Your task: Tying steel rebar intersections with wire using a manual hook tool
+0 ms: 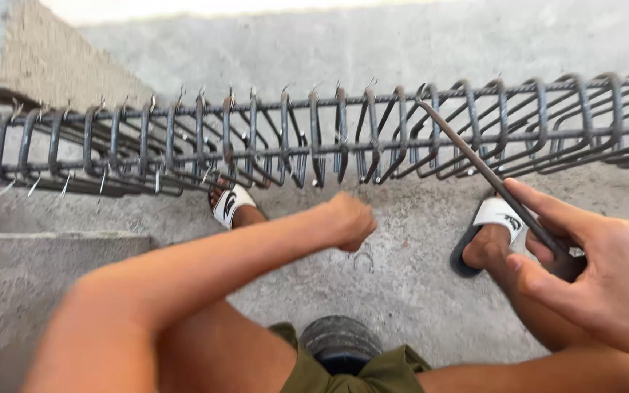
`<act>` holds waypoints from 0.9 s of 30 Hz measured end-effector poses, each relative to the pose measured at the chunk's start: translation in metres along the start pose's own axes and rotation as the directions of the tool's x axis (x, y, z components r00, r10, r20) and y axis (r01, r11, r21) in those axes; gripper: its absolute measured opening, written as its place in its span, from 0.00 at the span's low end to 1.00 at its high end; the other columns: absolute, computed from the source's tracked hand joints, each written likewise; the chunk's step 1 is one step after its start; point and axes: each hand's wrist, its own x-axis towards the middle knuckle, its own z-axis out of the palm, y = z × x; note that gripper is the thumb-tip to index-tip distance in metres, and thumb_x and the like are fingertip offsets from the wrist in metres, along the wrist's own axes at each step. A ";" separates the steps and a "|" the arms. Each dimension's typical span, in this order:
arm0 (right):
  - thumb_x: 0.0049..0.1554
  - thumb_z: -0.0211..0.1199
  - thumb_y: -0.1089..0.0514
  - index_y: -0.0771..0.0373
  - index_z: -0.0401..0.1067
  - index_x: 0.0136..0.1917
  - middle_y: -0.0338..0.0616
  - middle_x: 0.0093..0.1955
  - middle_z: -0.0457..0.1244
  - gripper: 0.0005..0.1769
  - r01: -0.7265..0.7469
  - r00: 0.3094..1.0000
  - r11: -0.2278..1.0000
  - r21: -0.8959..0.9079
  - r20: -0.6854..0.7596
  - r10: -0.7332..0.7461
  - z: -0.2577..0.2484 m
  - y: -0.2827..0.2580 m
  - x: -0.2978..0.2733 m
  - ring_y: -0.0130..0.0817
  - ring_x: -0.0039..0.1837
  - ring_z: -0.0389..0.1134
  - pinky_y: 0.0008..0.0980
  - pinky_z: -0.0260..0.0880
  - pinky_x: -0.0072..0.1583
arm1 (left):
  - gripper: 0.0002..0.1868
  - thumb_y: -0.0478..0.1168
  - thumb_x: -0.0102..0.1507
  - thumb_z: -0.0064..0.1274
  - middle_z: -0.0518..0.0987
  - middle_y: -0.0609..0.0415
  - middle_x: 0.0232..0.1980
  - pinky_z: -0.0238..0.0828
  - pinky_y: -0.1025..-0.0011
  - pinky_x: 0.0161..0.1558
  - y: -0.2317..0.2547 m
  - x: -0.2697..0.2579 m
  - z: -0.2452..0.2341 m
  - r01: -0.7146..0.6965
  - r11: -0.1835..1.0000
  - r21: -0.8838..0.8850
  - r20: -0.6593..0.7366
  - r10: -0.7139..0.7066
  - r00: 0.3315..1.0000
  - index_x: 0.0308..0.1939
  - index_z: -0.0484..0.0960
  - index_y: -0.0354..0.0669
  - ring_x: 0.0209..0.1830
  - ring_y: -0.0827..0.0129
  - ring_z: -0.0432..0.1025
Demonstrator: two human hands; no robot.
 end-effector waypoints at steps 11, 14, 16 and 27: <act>0.43 0.68 0.38 0.49 0.64 0.79 0.39 0.28 0.69 0.51 -0.087 0.991 0.940 -0.330 -0.120 0.050 -0.017 0.022 0.034 0.38 0.30 0.73 0.37 0.69 0.35 | 0.21 0.54 0.73 0.41 0.78 0.57 0.31 0.73 0.61 0.35 0.011 0.218 0.200 0.417 0.365 -0.833 -0.004 -0.756 0.655 0.38 0.84 0.48 0.26 0.68 0.72; 0.41 0.69 0.39 0.45 0.62 0.79 0.39 0.29 0.71 0.52 -0.118 0.993 0.932 -0.342 -0.067 0.101 -0.022 0.019 0.038 0.38 0.32 0.75 0.37 0.72 0.38 | 0.22 0.55 0.69 0.47 0.83 0.46 0.35 0.72 0.52 0.37 0.036 0.226 0.228 0.496 0.200 -0.845 0.129 -0.824 0.551 0.35 0.85 0.41 0.33 0.52 0.78; 0.41 0.69 0.37 0.44 0.60 0.80 0.39 0.30 0.72 0.54 -0.127 0.992 0.927 -0.354 -0.042 0.120 -0.024 0.018 0.040 0.38 0.33 0.76 0.37 0.72 0.38 | 0.23 0.57 0.69 0.47 0.84 0.46 0.37 0.73 0.53 0.40 0.041 0.227 0.227 0.521 0.169 -0.837 0.180 -0.813 0.554 0.38 0.86 0.42 0.36 0.52 0.79; 0.42 0.72 0.47 0.47 0.62 0.79 0.39 0.30 0.74 0.51 -0.079 0.997 0.989 -0.125 0.005 0.080 -0.008 -0.008 0.053 0.36 0.34 0.74 0.36 0.69 0.39 | 0.20 0.54 0.70 0.49 0.83 0.47 0.41 0.76 0.54 0.41 0.022 0.231 0.229 0.543 0.266 -0.796 0.150 -0.783 0.603 0.42 0.84 0.41 0.38 0.56 0.80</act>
